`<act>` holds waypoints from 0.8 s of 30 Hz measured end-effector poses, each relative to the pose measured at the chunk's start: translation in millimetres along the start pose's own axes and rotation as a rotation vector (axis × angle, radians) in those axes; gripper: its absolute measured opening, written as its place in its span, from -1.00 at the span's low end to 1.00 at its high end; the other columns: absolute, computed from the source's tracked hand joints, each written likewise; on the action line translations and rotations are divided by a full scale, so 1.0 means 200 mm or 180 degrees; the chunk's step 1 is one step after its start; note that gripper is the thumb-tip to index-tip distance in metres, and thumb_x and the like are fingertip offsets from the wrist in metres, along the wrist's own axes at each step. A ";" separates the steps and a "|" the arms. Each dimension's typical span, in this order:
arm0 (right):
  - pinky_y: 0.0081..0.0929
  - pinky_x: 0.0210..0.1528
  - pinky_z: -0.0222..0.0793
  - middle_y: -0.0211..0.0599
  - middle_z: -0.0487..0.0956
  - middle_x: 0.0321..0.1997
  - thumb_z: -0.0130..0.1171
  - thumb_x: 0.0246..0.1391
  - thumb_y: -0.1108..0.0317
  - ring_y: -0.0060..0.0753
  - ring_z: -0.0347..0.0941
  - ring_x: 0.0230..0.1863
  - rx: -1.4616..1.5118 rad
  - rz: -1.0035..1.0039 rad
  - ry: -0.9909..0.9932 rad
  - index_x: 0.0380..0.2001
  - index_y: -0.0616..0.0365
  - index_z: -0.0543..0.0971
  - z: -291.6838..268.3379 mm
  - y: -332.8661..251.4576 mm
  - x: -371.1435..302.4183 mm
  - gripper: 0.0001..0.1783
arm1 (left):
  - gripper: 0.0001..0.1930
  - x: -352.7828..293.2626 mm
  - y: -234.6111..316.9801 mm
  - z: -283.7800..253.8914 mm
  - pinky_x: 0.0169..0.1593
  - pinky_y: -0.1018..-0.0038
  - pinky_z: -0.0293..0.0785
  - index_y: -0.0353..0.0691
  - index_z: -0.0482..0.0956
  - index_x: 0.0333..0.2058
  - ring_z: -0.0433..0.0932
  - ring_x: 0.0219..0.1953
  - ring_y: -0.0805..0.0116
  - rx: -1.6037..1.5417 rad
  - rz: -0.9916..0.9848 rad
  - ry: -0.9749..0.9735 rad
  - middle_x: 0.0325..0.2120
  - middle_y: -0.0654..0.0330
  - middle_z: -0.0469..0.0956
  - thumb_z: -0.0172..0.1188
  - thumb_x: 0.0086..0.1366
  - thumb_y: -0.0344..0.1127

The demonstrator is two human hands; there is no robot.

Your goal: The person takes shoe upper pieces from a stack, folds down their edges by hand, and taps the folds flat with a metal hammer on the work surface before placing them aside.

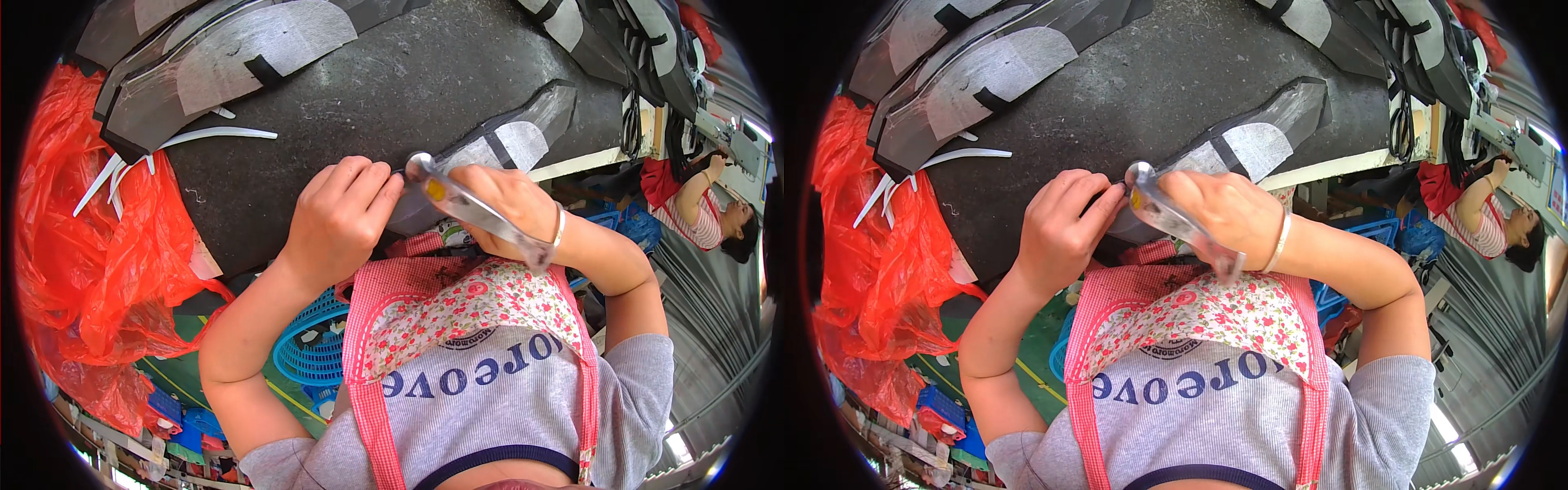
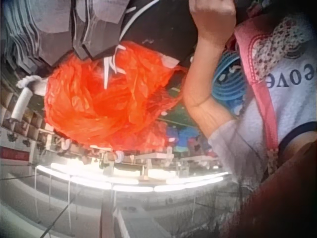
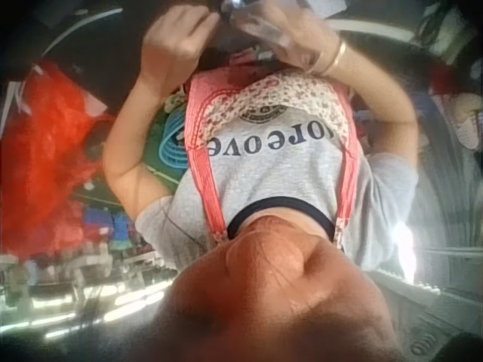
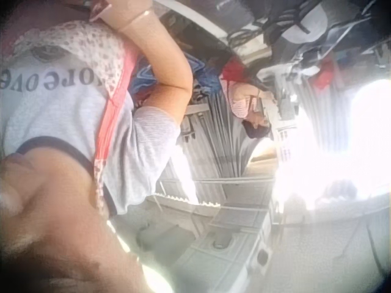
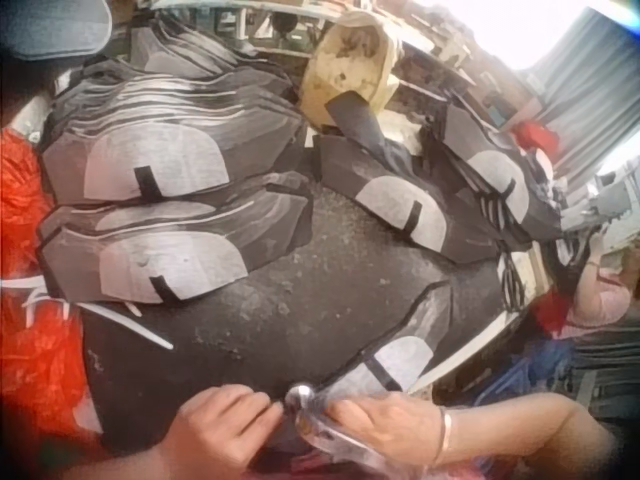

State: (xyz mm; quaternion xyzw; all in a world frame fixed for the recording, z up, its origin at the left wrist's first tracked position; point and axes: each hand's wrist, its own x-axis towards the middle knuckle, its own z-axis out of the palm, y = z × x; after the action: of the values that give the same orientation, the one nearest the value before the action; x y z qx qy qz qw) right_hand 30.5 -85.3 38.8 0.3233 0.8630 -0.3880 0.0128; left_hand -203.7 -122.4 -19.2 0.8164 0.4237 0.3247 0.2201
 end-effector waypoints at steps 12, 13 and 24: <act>0.00 -0.36 0.42 0.07 0.48 -0.36 0.18 -0.33 0.55 0.24 0.47 -0.38 0.0167 0.0209 -0.0102 -0.08 0.29 0.27 0.02 -0.01 0.04 -0.39 | -0.76 -0.08 0.02 0.03 -0.32 0.32 0.46 -0.34 0.64 -0.35 0.52 -0.37 0.17 -0.0216 -0.0628 0.0486 -0.45 0.14 0.52 0.42 -0.06 -0.48; -0.01 -0.36 0.42 0.06 0.48 -0.36 0.19 -0.34 0.54 0.23 0.47 -0.38 0.0214 0.0166 -0.0096 -0.08 0.29 0.27 0.01 0.00 0.04 -0.38 | -0.75 -0.09 0.03 0.03 -0.32 0.31 0.46 -0.36 0.64 -0.34 0.52 -0.36 0.16 -0.0115 -0.0487 0.0476 -0.45 0.14 0.52 0.40 -0.06 -0.49; -0.12 -0.40 0.45 -0.06 0.47 -0.35 0.30 -0.23 0.42 0.09 0.51 -0.38 -0.0217 -0.0298 0.0210 -0.16 0.25 0.32 0.03 0.00 0.09 -0.48 | -0.77 -0.09 0.10 0.05 -0.26 0.32 0.50 -0.51 0.60 -0.35 0.53 -0.25 0.16 0.1039 0.0280 -0.0026 -0.37 0.07 0.55 0.26 -0.02 -0.49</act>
State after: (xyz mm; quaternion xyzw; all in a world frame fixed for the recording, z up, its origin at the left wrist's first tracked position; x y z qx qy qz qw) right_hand 14.3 -80.3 29.8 0.2946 0.8899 -0.3476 -0.0228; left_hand -194.0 -149.4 -19.1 0.8604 0.4337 0.2577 0.0719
